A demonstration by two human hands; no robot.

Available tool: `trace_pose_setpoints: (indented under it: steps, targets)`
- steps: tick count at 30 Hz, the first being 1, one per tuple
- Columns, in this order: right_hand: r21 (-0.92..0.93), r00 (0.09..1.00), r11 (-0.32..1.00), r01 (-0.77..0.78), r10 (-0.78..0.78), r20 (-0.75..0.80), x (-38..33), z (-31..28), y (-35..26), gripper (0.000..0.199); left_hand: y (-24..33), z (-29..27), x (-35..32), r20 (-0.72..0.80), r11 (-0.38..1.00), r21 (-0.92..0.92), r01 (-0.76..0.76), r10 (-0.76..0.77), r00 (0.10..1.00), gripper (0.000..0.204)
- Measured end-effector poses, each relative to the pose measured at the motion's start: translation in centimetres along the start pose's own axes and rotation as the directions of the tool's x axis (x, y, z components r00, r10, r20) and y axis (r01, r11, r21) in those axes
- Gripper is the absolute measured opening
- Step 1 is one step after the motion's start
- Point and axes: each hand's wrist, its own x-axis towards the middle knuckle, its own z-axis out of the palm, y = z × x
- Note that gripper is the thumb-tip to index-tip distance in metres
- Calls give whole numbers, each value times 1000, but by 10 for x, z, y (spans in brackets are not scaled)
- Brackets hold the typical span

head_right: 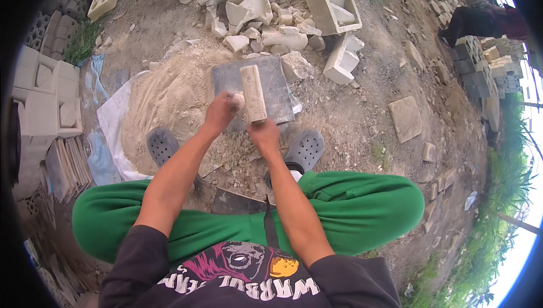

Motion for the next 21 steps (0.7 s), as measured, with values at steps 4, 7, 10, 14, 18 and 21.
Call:
trace_pose_setpoints:
  steps: [4, 7, 10, 14, 18, 21]
  targets:
    - [84, 912, 926, -367, 341, 228, -10, -3, -17, 30, -10, -4, -6, -13, 988, -82, 131, -133, 991, 18]
    - [-6, 928, 943, -333, 329, 175, 0, -8, -22, 37, -1, -4, -4, -17, 989, -62, 137, -138, 990, 16]
    - [-51, 991, 990, -132, 132, 8, -2, -19, -47, 33, -7, -4, -2, 3, 998, 49, 44, -44, 999, 14]
    - [-64, 979, 982, -180, 185, 81, 5, -9, -16, 35, -3, -8, 9, 47, 989, -123, 85, -80, 996, 15]
    - [-105, 922, 950, -293, 310, 231, 1, -30, -53, 30, -21, -3, 2, -9, 994, -107, 28, -29, 1000, 16]
    - [62, 974, 978, -200, 192, 117, 9, -22, -61, 25, -19, 3, 1, -4, 979, -132, 157, -159, 987, 19]
